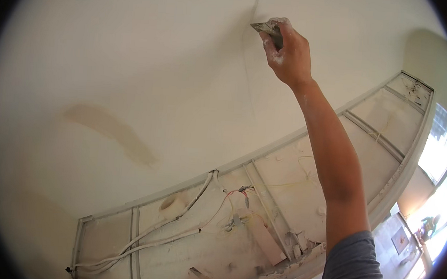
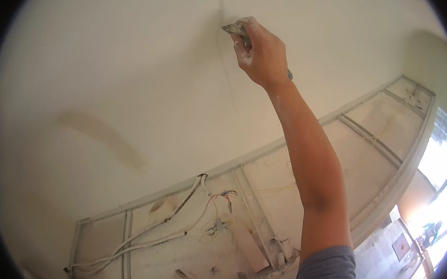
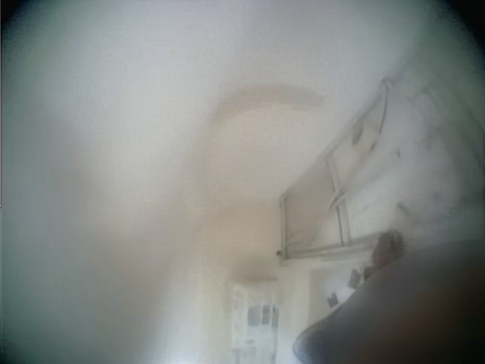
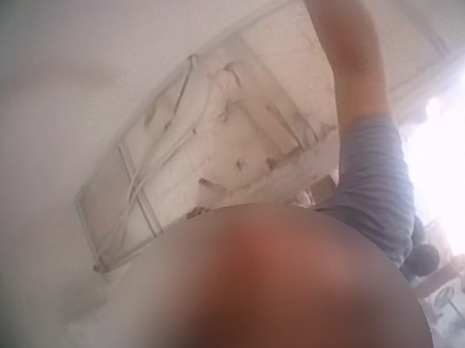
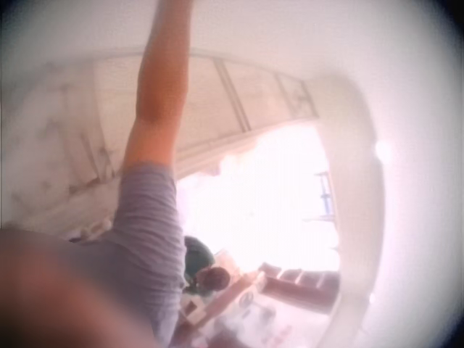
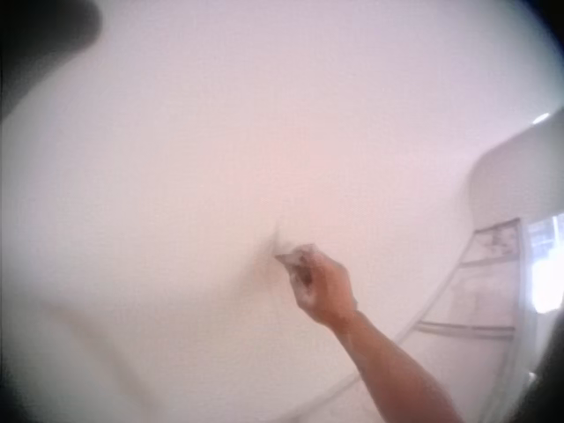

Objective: The person applies joint compound to a ceiling seam using a putty knife and hawk. They smooth the compound along the seam, then apply and press a paper tape strip over the wet compound, and continue to feather the edges with additional compound.

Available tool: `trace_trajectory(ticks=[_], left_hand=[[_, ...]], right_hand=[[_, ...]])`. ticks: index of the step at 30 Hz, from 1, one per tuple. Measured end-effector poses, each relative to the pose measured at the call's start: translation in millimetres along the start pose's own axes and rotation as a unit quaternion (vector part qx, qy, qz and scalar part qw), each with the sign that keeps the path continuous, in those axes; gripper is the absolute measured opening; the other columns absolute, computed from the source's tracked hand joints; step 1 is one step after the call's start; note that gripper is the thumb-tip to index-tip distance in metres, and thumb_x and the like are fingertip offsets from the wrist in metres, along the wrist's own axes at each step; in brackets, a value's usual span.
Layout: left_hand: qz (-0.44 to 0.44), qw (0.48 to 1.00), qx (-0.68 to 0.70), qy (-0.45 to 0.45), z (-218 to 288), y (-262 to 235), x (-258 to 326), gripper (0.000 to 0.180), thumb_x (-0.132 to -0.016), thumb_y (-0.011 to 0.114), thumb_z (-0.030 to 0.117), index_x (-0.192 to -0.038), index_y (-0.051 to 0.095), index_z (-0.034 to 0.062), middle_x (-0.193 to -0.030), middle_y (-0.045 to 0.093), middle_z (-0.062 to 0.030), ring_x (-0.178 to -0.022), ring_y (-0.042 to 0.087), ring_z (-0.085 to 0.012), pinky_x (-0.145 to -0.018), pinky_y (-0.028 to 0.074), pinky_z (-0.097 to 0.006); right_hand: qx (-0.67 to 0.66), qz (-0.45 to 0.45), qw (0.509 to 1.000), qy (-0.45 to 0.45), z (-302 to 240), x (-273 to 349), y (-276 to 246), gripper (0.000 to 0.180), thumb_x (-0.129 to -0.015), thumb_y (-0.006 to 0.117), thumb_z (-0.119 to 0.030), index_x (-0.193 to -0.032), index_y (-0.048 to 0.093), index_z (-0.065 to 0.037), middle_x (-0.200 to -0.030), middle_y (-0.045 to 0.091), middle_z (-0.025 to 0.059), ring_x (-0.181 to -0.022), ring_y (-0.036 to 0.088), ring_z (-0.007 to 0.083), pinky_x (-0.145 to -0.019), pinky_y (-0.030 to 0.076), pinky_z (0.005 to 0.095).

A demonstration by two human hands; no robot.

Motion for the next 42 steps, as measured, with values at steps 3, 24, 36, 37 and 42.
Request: trace_trajectory(ticks=[3, 24, 36, 37, 42], left_hand=[[-0.002, 0.999, -0.028, 0.044, 9, -8, -2, 0.025, -0.102, 0.070, 0.028, -0.109, 0.071, 0.0043, -0.089, 0.073, -0.0177, -0.079, 0.069, -0.0363, -0.073, 0.055, -0.046], [-0.031, 0.978, -0.120, 0.168, -56, 19, -9, 0.014, -0.100, 0.071, 0.026, -0.100, 0.070, 0.0119, -0.086, 0.066, -0.0121, -0.074, 0.065, -0.0345, -0.063, 0.054, -0.046], [-0.006, 0.992, -0.072, 0.099, -4, 0, -7, 0.013, -0.098, 0.072, 0.020, -0.095, 0.069, 0.0079, -0.085, 0.066, -0.0153, -0.072, 0.065, -0.0383, -0.064, 0.053, -0.050], [-0.007, 0.996, -0.049, 0.074, -2, 0, -7, 0.014, -0.098, 0.072, 0.021, -0.096, 0.069, 0.0078, -0.086, 0.066, -0.0161, -0.074, 0.065, -0.0393, -0.066, 0.053, -0.051], [-0.005, 0.992, -0.062, 0.108, 10, -11, -3, 0.017, -0.099, 0.072, 0.023, -0.104, 0.070, 0.0067, -0.091, 0.068, -0.0183, -0.081, 0.068, -0.0407, -0.073, 0.055, -0.050]], right_hand=[[0.002, 0.026, 0.998, -0.051, -5, -7, 1, 0.025, -0.093, 0.076, -0.008, -0.114, 0.063, -0.010, -0.094, 0.075, 0.0059, -0.068, 0.069, 0.0262, -0.062, 0.056, 0.0363], [-0.020, -0.046, 0.999, -0.015, 33, 46, 46, 0.020, -0.095, 0.074, -0.010, -0.111, 0.062, -0.006, -0.090, 0.075, 0.0119, -0.071, 0.070, 0.0319, -0.064, 0.057, 0.0398], [0.014, -0.189, 0.977, 0.101, 50, 114, 55, 0.022, -0.097, 0.071, -0.009, -0.116, 0.060, -0.005, -0.094, 0.074, 0.0169, -0.081, 0.071, 0.0392, -0.071, 0.057, 0.0436], [0.026, -0.197, 0.974, 0.110, 53, 116, 56, 0.022, -0.097, 0.071, -0.009, -0.116, 0.060, -0.005, -0.095, 0.074, 0.0173, -0.082, 0.071, 0.0398, -0.071, 0.057, 0.0441], [0.034, -0.199, 0.972, 0.120, 57, 143, 56, 0.024, -0.098, 0.070, -0.009, -0.119, 0.060, -0.005, -0.098, 0.074, 0.0199, -0.088, 0.071, 0.0424, -0.074, 0.056, 0.0471]])
Point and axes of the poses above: each hand's wrist, its own x-axis away from the middle knuckle, its own y-axis out of the palm, z = x × y, the point moved 3 cm from there along -x, towards the middle knuckle
